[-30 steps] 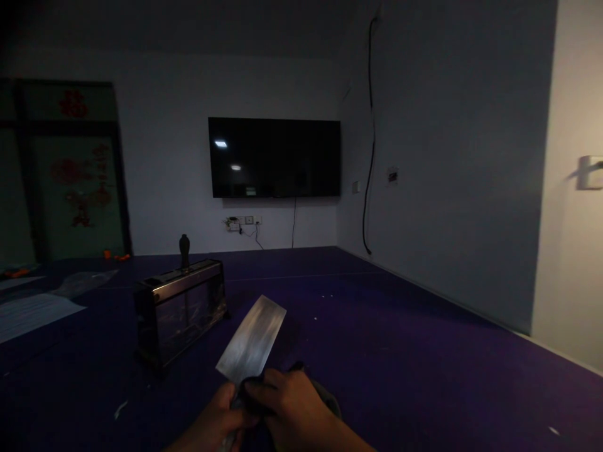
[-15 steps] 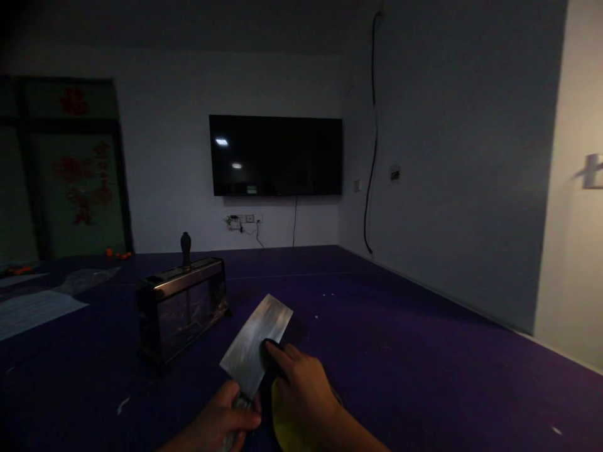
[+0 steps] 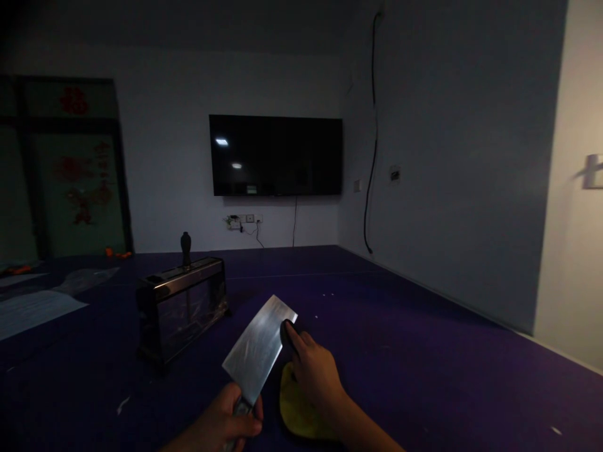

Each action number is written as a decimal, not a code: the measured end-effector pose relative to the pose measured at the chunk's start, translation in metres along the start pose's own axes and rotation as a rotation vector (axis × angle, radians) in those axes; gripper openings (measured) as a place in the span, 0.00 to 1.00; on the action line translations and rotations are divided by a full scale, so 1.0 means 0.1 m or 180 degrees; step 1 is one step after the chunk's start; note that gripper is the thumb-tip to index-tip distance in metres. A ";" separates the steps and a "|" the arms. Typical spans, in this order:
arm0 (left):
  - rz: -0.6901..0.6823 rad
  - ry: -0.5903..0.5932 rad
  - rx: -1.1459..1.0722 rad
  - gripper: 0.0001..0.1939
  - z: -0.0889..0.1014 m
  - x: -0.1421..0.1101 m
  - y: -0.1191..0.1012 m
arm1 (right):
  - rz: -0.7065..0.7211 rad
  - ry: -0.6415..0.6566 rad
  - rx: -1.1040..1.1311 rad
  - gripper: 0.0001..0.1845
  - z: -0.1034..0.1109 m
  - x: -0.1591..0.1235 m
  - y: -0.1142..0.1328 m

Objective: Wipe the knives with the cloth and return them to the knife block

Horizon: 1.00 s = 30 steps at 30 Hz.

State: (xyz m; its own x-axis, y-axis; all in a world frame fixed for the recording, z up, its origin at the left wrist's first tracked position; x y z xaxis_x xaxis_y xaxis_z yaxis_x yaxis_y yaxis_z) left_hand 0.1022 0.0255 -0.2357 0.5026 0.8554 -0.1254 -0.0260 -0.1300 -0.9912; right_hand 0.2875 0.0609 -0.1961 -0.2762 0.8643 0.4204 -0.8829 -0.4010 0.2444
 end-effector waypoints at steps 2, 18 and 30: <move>0.0034 -0.0026 0.0068 0.18 -0.01 -0.01 -0.01 | 0.0044 0.0035 0.0019 0.29 -0.02 0.00 0.00; 0.0093 -0.0203 0.0168 0.17 0.03 0.11 0.06 | 0.0914 0.0494 -0.0086 0.32 -0.05 -0.10 0.19; -0.0005 -0.0109 0.0079 0.22 0.03 0.16 0.09 | 0.1183 0.0379 -0.0191 0.31 -0.07 -0.12 0.24</move>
State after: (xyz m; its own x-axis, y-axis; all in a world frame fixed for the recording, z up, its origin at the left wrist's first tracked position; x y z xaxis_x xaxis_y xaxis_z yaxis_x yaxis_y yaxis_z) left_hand 0.1072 0.0395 -0.2463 0.4728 0.8723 -0.1248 -0.0468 -0.1165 -0.9921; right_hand 0.2671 0.0426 -0.2014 -0.6202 0.6942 0.3653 -0.7341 -0.6777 0.0415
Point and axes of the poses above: each hand's wrist, its own x-axis towards the middle knuckle, its own z-axis out of the back of the hand, y = z × x, the point moved 2 cm from there along x, towards the middle knuckle, and after that the axes turned 4 degrees about y, right-handed, at the moved point
